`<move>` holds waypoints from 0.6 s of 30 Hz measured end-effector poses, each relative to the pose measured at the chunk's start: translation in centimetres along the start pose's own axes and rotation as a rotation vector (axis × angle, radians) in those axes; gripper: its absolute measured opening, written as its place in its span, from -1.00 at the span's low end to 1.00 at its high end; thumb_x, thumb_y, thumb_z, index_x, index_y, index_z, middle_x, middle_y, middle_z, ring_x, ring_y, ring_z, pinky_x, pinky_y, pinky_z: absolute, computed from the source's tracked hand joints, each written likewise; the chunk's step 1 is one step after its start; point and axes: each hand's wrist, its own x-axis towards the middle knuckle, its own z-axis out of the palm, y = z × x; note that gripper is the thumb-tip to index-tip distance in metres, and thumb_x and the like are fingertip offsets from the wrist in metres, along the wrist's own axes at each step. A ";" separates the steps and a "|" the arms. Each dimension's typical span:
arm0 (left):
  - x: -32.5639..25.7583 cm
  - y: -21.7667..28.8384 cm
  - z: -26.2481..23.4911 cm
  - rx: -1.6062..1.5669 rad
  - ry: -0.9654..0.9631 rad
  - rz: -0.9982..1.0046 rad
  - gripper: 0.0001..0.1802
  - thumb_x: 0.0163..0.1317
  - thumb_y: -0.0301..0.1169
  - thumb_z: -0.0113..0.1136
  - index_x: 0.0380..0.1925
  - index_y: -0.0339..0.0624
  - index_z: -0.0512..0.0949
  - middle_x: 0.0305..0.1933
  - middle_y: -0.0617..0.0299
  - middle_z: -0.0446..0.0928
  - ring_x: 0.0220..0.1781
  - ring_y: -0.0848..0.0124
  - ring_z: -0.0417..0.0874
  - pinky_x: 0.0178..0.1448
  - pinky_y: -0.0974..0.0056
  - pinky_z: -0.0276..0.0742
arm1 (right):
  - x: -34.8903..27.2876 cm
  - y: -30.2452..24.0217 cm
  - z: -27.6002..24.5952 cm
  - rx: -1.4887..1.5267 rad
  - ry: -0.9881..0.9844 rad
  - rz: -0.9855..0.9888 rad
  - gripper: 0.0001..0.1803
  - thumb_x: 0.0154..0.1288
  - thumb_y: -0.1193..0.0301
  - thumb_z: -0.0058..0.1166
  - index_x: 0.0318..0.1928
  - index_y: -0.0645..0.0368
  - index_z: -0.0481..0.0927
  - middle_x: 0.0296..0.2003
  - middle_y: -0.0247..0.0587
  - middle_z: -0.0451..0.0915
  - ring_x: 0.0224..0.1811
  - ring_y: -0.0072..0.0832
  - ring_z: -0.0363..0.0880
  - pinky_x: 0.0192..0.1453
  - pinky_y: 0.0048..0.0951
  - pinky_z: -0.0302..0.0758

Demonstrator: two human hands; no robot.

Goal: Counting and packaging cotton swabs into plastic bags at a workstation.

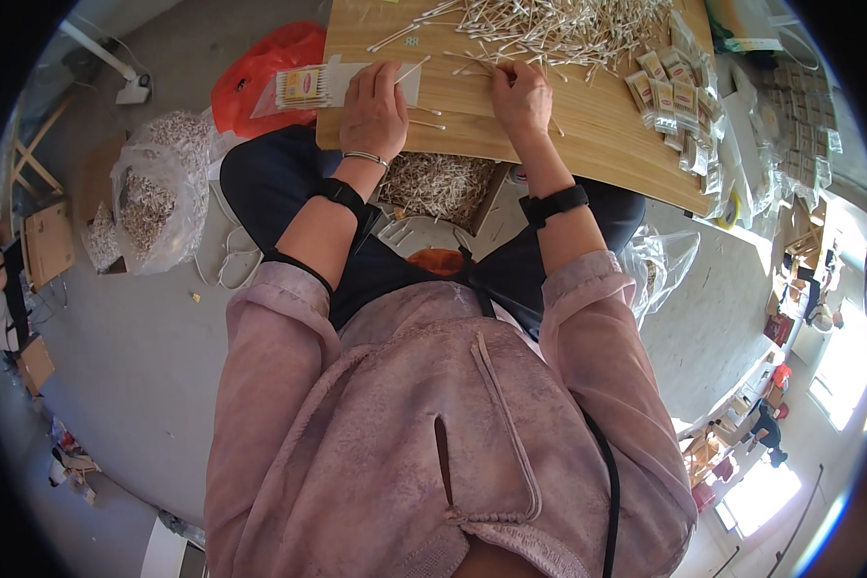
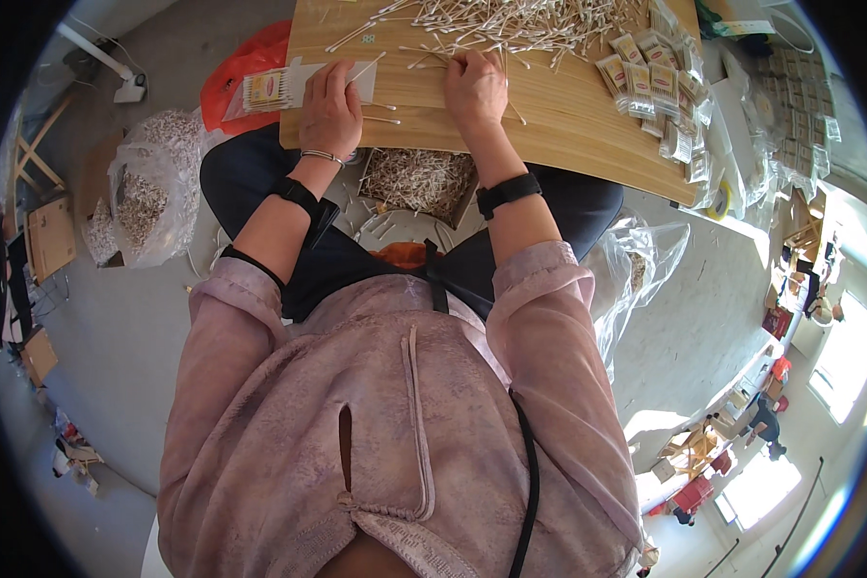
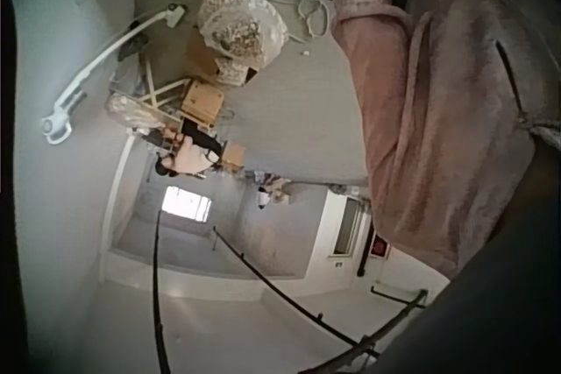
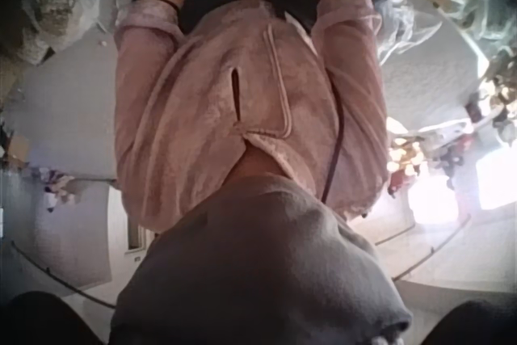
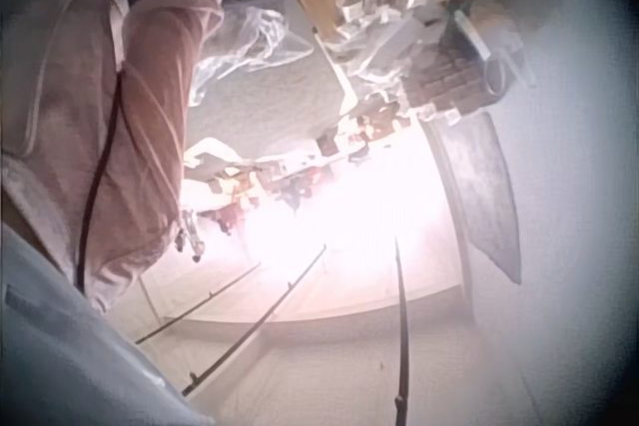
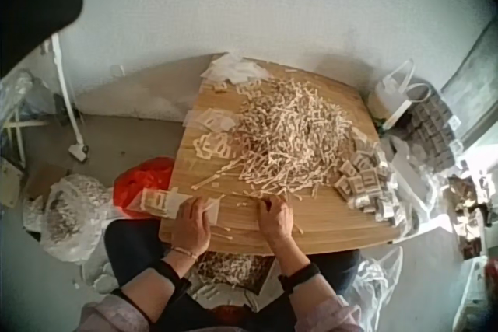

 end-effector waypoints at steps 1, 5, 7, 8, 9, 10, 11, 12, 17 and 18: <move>0.0 -0.1 0.0 0.010 -0.014 -0.002 -0.66 0.24 -0.43 0.02 0.03 -0.15 0.39 0.06 0.09 0.40 0.14 0.13 0.39 0.24 0.12 0.33 | 0.1 0.3 -0.2 -0.001 0.001 0.001 -0.85 0.13 0.33 0.08 -0.35 0.08 0.66 -0.26 -0.11 0.55 -0.20 -0.14 0.55 -0.09 -0.19 0.49; -0.2 -0.3 0.1 0.016 -0.006 0.005 -0.66 0.23 -0.43 0.03 0.03 -0.15 0.39 0.06 0.09 0.40 0.14 0.13 0.39 0.24 0.12 0.34 | -0.6 0.9 -0.6 0.039 0.067 -0.153 -0.86 0.12 0.33 0.16 -0.28 -0.03 0.68 -0.27 -0.23 0.53 -0.20 -0.23 0.54 -0.11 -0.26 0.49; -0.1 -0.3 0.0 0.006 -0.009 0.004 -0.65 0.23 -0.44 0.03 0.04 -0.15 0.39 0.07 0.09 0.40 0.14 0.12 0.39 0.23 0.11 0.34 | -0.9 0.7 -0.5 0.023 0.079 -0.291 -0.84 0.11 0.32 0.21 -0.25 -0.06 0.68 -0.29 -0.27 0.53 -0.23 -0.29 0.54 -0.14 -0.29 0.49; -0.1 -0.3 0.1 0.004 -0.010 0.007 -0.65 0.23 -0.44 0.03 0.04 -0.15 0.39 0.07 0.09 0.40 0.14 0.12 0.39 0.23 0.11 0.34 | -1.0 0.4 -0.4 -0.044 0.056 -0.334 -0.84 0.10 0.31 0.22 -0.26 -0.08 0.68 -0.29 -0.29 0.51 -0.16 -0.28 0.50 -0.11 -0.27 0.49; -0.1 -0.2 0.1 -0.002 -0.010 0.006 -0.65 0.23 -0.44 0.03 0.04 -0.15 0.39 0.07 0.10 0.40 0.14 0.12 0.39 0.23 0.11 0.34 | -1.1 0.1 -0.3 -0.110 0.033 -0.376 -0.84 0.08 0.30 0.22 -0.27 -0.10 0.69 -0.28 -0.32 0.49 -0.10 -0.27 0.47 -0.08 -0.25 0.48; 0.0 -0.2 0.1 -0.006 -0.009 0.005 -0.66 0.23 -0.44 0.03 0.03 -0.15 0.38 0.07 0.10 0.40 0.14 0.12 0.39 0.23 0.11 0.34 | -1.1 0.1 0.0 -0.103 0.033 -0.362 -0.85 0.07 0.29 0.23 -0.30 -0.08 0.68 -0.28 -0.32 0.49 -0.10 -0.27 0.45 -0.05 -0.22 0.47; 0.1 -0.1 0.1 -0.006 -0.008 0.009 -0.66 0.23 -0.44 0.03 0.03 -0.15 0.38 0.07 0.10 0.40 0.14 0.12 0.39 0.23 0.11 0.34 | -1.0 0.2 0.0 -0.102 0.036 -0.362 -0.85 0.07 0.29 0.23 -0.30 -0.08 0.68 -0.28 -0.32 0.49 -0.10 -0.27 0.45 -0.05 -0.22 0.47; 0.1 0.0 0.2 0.006 -0.009 0.015 -0.66 0.23 -0.44 0.04 0.03 -0.15 0.39 0.07 0.10 0.40 0.14 0.12 0.40 0.23 0.11 0.34 | -1.0 0.3 -0.1 -0.130 0.017 -0.376 -0.88 0.09 0.29 0.22 -0.32 -0.07 0.68 -0.27 -0.32 0.49 -0.10 -0.26 0.44 -0.03 -0.22 0.44; 0.0 -0.1 0.0 0.010 0.002 0.004 -0.66 0.22 -0.45 0.05 0.02 -0.15 0.39 0.06 0.10 0.41 0.13 0.13 0.41 0.22 0.12 0.35 | -2.1 -0.2 -0.6 -0.196 -0.045 -0.500 -0.94 0.11 0.32 0.18 -0.37 -0.06 0.65 -0.24 -0.33 0.49 -0.07 -0.24 0.40 0.00 -0.23 0.36; 0.0 -0.1 -0.1 0.001 0.007 0.010 -0.66 0.22 -0.45 0.05 0.02 -0.16 0.39 0.05 0.09 0.41 0.13 0.12 0.41 0.21 0.12 0.36 | -2.3 0.1 -0.4 -0.188 -0.061 -0.582 -0.93 0.11 0.33 0.17 -0.35 -0.07 0.64 -0.22 -0.33 0.48 -0.06 -0.24 0.39 0.00 -0.24 0.35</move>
